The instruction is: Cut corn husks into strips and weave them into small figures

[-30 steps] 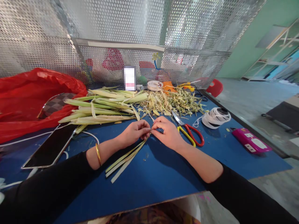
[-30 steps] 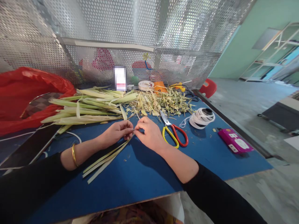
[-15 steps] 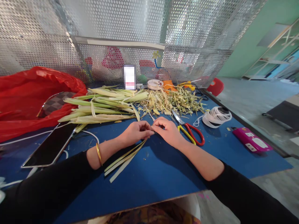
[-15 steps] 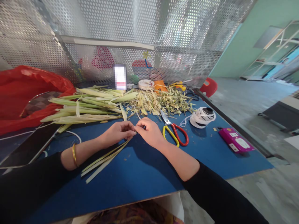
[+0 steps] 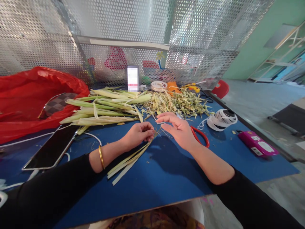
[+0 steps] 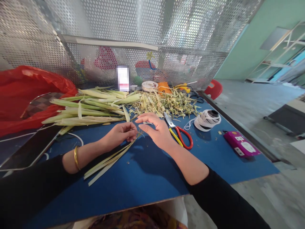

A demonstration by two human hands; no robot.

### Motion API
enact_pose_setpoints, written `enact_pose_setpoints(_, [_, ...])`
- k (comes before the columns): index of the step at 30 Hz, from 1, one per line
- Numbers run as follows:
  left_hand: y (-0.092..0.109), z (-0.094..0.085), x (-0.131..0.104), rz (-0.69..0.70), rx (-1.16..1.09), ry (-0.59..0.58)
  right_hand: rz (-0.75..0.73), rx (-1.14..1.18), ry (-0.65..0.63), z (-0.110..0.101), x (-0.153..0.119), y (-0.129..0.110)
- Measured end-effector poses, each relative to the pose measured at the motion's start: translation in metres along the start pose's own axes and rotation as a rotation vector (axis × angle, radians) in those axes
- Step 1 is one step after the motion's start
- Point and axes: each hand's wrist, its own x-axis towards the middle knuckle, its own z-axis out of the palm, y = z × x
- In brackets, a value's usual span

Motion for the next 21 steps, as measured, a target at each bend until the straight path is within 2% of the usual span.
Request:
enact_pose_setpoints(2, [0.002, -0.001, 0.0, -0.022, -0.011, 0.004, -0.008, -0.17, 0.035, 0.002, 0.0, 0.006])
enact_pose_setpoints(8, [0.006, -0.002, -0.002, -0.019, -0.016, -0.011, -0.042, -0.478, -0.096, 0.013, -0.002, 0.016])
enact_pose_setpoints(12, [0.007, -0.001, -0.002, -0.021, -0.032, 0.005, -0.022, -0.431, -0.059, 0.013, -0.002, 0.013])
enact_pose_setpoints(21, [0.007, -0.002, -0.002, -0.044, -0.043, 0.001, -0.097, -0.438, -0.003, 0.012, -0.002, 0.009])
